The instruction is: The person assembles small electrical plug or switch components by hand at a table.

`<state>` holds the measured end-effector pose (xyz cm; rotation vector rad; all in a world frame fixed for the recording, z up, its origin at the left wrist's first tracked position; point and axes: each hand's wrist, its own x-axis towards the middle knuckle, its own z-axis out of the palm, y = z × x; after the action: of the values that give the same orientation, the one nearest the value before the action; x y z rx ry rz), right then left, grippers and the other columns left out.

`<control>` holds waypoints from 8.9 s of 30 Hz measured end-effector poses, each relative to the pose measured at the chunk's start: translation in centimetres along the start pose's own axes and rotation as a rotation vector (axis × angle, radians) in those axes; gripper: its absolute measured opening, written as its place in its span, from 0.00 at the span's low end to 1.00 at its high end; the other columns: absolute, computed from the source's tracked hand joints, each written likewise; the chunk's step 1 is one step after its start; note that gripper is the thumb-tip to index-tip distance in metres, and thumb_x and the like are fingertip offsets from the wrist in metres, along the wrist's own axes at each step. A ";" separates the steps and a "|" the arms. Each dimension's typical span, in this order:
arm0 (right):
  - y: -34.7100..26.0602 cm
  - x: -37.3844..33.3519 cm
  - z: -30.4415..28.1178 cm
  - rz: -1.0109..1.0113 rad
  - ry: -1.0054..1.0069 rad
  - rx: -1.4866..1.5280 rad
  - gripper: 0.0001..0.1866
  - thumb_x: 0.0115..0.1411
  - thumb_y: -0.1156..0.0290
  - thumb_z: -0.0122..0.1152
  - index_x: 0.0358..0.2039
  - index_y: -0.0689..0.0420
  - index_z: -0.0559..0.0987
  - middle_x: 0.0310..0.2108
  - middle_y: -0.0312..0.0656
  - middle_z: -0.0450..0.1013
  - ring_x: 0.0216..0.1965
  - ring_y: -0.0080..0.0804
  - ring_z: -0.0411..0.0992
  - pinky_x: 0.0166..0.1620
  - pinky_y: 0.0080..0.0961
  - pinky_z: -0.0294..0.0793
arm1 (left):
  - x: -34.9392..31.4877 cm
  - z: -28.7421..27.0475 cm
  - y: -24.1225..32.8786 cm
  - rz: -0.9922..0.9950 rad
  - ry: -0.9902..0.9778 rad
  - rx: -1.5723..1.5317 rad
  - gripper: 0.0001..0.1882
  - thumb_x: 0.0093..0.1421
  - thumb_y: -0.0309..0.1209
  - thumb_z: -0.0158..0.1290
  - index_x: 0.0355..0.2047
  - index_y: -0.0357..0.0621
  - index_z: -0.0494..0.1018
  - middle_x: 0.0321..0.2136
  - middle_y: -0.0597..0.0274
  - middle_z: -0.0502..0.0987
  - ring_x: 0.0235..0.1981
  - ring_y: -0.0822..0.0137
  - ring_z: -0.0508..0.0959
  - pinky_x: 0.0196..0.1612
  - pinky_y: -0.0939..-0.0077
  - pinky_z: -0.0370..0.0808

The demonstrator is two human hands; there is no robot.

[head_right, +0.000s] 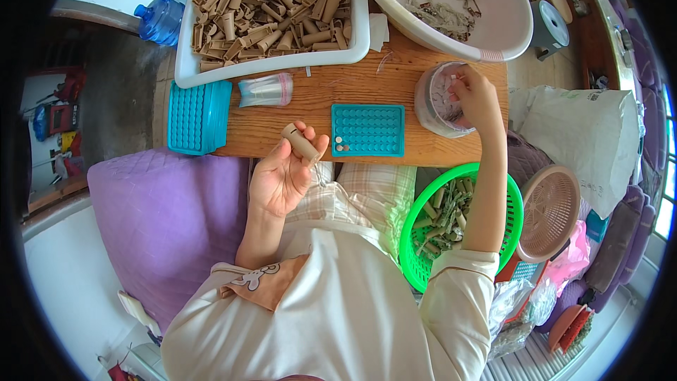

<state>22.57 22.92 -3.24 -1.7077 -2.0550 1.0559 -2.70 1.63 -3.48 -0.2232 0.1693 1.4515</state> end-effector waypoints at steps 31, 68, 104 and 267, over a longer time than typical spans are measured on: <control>-14.6 -11.0 6.3 -0.727 -0.249 0.099 0.09 0.45 0.82 0.56 0.29 0.61 0.70 0.26 0.42 0.71 0.26 0.37 0.72 0.26 0.26 0.71 | -1.9 0.0 0.5 -0.126 -0.012 0.477 0.23 0.58 0.43 0.45 0.44 0.35 0.63 0.32 0.56 0.74 0.26 0.76 0.77 0.08 0.96 0.61; -11.8 -16.3 9.7 -0.481 -0.234 0.986 0.18 0.58 0.55 0.46 0.32 0.60 0.68 0.31 0.38 0.65 0.32 0.24 0.63 0.36 0.20 0.62 | -1.6 3.7 -3.4 0.356 -0.263 1.428 0.42 0.35 0.45 0.64 0.45 0.34 0.59 0.41 0.52 0.67 0.42 0.64 0.69 0.45 0.69 0.65; -3.7 -8.7 -5.9 -0.173 0.040 -0.330 0.15 0.50 0.78 0.51 0.41 0.64 0.71 0.35 0.51 0.71 0.35 0.41 0.71 0.40 0.29 0.68 | 17.1 5.7 14.6 0.414 0.877 2.620 0.21 0.47 0.39 0.56 0.36 0.38 0.65 0.26 0.52 0.76 0.31 0.54 0.76 0.33 0.64 0.72; -13.6 -15.0 6.1 -0.596 -0.297 0.262 0.32 0.35 0.68 0.67 0.44 0.63 0.70 0.36 0.47 0.70 0.37 0.42 0.69 0.39 0.30 0.68 | -3.9 3.2 0.3 0.810 -0.350 2.025 0.12 0.38 0.23 0.60 0.25 0.45 0.70 0.25 0.66 0.73 0.22 0.64 0.73 0.23 0.75 0.70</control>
<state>12.77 6.18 5.24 -0.7673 -2.2551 1.3350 -3.46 -1.26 0.62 1.8864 1.4046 1.3643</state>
